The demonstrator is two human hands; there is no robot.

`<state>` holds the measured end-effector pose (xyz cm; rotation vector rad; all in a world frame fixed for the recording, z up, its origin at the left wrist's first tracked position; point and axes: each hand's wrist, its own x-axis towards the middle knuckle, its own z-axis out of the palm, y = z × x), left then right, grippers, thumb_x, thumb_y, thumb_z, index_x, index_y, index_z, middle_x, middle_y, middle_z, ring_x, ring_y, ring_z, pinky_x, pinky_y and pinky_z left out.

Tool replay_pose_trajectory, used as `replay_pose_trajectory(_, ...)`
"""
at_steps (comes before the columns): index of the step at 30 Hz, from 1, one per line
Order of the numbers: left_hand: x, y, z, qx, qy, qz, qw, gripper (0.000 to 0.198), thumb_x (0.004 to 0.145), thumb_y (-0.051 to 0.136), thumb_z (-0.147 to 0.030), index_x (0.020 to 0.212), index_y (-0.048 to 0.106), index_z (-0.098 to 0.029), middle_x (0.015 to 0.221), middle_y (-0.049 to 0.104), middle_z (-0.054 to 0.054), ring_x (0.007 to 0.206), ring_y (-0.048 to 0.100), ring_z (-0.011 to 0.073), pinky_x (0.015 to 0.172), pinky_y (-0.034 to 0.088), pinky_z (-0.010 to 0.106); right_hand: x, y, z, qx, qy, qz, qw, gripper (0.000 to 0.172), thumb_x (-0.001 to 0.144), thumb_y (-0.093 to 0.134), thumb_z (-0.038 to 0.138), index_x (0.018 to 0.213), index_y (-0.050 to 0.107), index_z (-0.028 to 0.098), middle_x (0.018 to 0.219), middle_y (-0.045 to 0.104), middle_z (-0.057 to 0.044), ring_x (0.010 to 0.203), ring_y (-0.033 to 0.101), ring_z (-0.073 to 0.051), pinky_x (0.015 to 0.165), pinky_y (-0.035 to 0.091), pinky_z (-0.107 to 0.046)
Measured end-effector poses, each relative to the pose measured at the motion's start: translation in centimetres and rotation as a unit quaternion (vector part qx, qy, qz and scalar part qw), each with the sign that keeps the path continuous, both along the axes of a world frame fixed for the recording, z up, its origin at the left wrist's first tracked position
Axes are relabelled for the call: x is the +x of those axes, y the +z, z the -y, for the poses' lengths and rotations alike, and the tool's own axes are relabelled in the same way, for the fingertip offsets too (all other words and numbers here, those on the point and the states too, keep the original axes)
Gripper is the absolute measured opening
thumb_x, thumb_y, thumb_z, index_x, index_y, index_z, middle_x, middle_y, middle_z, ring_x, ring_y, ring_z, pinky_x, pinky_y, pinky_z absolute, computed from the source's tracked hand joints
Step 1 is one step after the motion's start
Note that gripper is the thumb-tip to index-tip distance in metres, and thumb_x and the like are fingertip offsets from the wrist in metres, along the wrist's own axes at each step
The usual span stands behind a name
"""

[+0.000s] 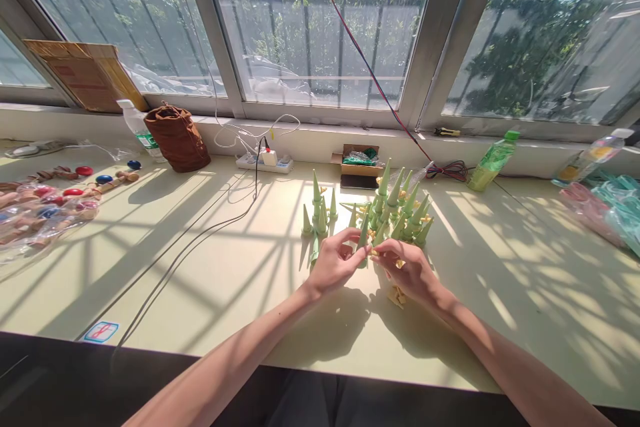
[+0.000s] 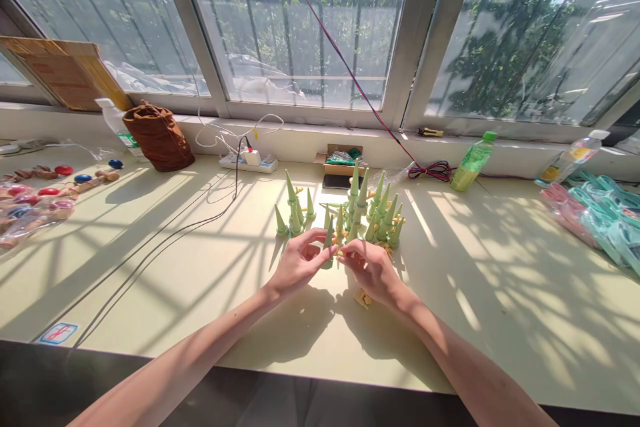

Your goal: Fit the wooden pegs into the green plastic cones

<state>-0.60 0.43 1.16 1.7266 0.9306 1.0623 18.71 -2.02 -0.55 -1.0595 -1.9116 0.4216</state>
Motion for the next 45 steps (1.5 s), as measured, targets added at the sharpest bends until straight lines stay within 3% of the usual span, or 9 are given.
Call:
replay_pose_trajectory(15, -0.1, 0.0, 0.0, 0.052, -0.013, 0.0, 0.999, 0.027, 0.089, 0.063, -0.035, 0.106, 0.065, -0.015, 0.092, 0.062, 0.005, 0.048, 0.039, 0.0035, 0.04, 0.032, 0.018, -0.1, 0.3, 0.0, -0.034, 0.024, -0.032, 0.999, 0.011, 0.092, 0.057, 0.029, 0.086, 0.059, 0.02, 0.058, 0.057, 0.002, 0.049, 0.051, -0.014, 0.047, 0.041, -0.028)
replay_pose_trajectory(21, -0.3, 0.5, 0.1, 0.107, -0.012, -0.044, 0.993, 0.021, 0.091, 0.058, -0.03, 0.105, 0.063, -0.016, 0.092, 0.061, 0.004, 0.053, 0.048, 0.0055, 0.046, 0.041, 0.018, 0.0, 0.2, -0.2, -0.029, 0.002, -0.046, 0.999, 0.014, 0.093, 0.058, 0.032, 0.091, 0.06, 0.019, 0.06, 0.058, 0.002, 0.047, 0.051, -0.013, 0.046, 0.043, -0.027)
replay_pose_trajectory(24, -0.8, 0.9, -0.2, 0.15, -0.018, -0.067, 0.986, 0.018, 0.09, 0.058, -0.026, 0.104, 0.065, -0.016, 0.091, 0.062, 0.004, 0.056, 0.054, 0.007, 0.049, 0.046, 0.019, -0.1, 0.1, -0.4, -0.018, 0.001, -0.044, 0.999, 0.017, 0.094, 0.056, 0.033, 0.103, 0.058, 0.018, 0.066, 0.061, 0.0, 0.047, 0.052, -0.013, 0.046, 0.043, -0.026)
replay_pose_trajectory(27, -1.6, 2.1, -0.6, 0.166, 0.033, -0.073, 0.983, 0.016, 0.088, 0.06, -0.025, 0.1, 0.067, -0.017, 0.092, 0.066, 0.006, 0.061, 0.059, 0.0094, 0.052, 0.05, 0.02, -0.2, -0.1, -0.5, -0.01, 0.004, -0.036, 0.999, 0.019, 0.095, 0.054, 0.031, 0.108, 0.056, 0.018, 0.061, 0.058, 0.003, 0.044, 0.049, -0.012, 0.045, 0.041, -0.025)
replay_pose_trajectory(29, -2.4, 3.4, -1.1, 0.165, 0.102, -0.048, 0.98, 0.017, 0.088, 0.063, -0.028, 0.1, 0.068, -0.017, 0.094, 0.069, 0.006, 0.066, 0.062, 0.0116, 0.055, 0.054, 0.021, -0.3, -0.3, -0.5, -0.001, 0.005, -0.018, 1.0, 0.014, 0.096, 0.053, 0.029, 0.101, 0.059, 0.018, 0.056, 0.053, 0.005, 0.043, 0.046, -0.011, 0.045, 0.04, -0.024)
replay_pose_trajectory(31, -3.5, 5.0, -1.8, 0.159, 0.119, -0.031, 0.98, 0.021, 0.086, 0.066, -0.032, 0.1, 0.068, -0.018, 0.094, 0.07, 0.006, 0.068, 0.065, 0.0131, 0.056, 0.056, 0.022, -0.5, -0.5, -0.4, 0.002, 0.006, 0.006, 1.0, 0.013, 0.096, 0.052, 0.027, 0.092, 0.061, 0.018, 0.054, 0.053, 0.004, 0.044, 0.047, -0.012, 0.046, 0.039, -0.024)
replay_pose_trajectory(36, -6.2, 8.2, -5.7, 0.201, 0.194, -0.034, 0.96, 0.03, 0.08, 0.072, -0.041, 0.096, 0.069, -0.015, 0.089, 0.072, 0.006, 0.071, 0.069, 0.0166, 0.05, 0.053, 0.02, -0.7, -0.7, -0.1, -0.026, 0.016, 0.042, 0.999, 0.022, 0.097, 0.05, 0.025, 0.08, 0.063, 0.017, 0.056, 0.059, 0.0, 0.047, 0.051, -0.012, 0.047, 0.037, -0.025)
replay_pose_trajectory(40, -6.8, 9.3, -9.5, 0.288, 0.277, -0.066, 0.914, 0.026, 0.081, 0.071, -0.042, 0.09, 0.069, -0.017, 0.085, 0.073, 0.004, 0.068, 0.069, 0.015, 0.055, 0.051, 0.02, -0.8, -0.5, 0.0, -0.043, 0.021, 0.045, 0.998, 0.028, 0.097, 0.048, 0.027, 0.078, 0.064, 0.015, 0.058, 0.06, -0.002, 0.048, 0.049, -0.012, 0.047, 0.036, -0.025)
replay_pose_trajectory(45, -5.7, 10.1, -11.4, 0.339, 0.278, -0.102, 0.893, 0.027, 0.081, 0.072, -0.043, 0.086, 0.069, -0.017, 0.081, 0.075, 0.004, 0.062, 0.067, 0.0144, 0.062, 0.051, 0.023, -0.7, -0.6, -0.1, -0.05, 0.022, 0.046, 0.997, 0.032, 0.099, 0.046, 0.032, 0.079, 0.065, 0.015, 0.057, 0.058, -0.002, 0.048, 0.047, -0.011, 0.047, 0.036, -0.024)
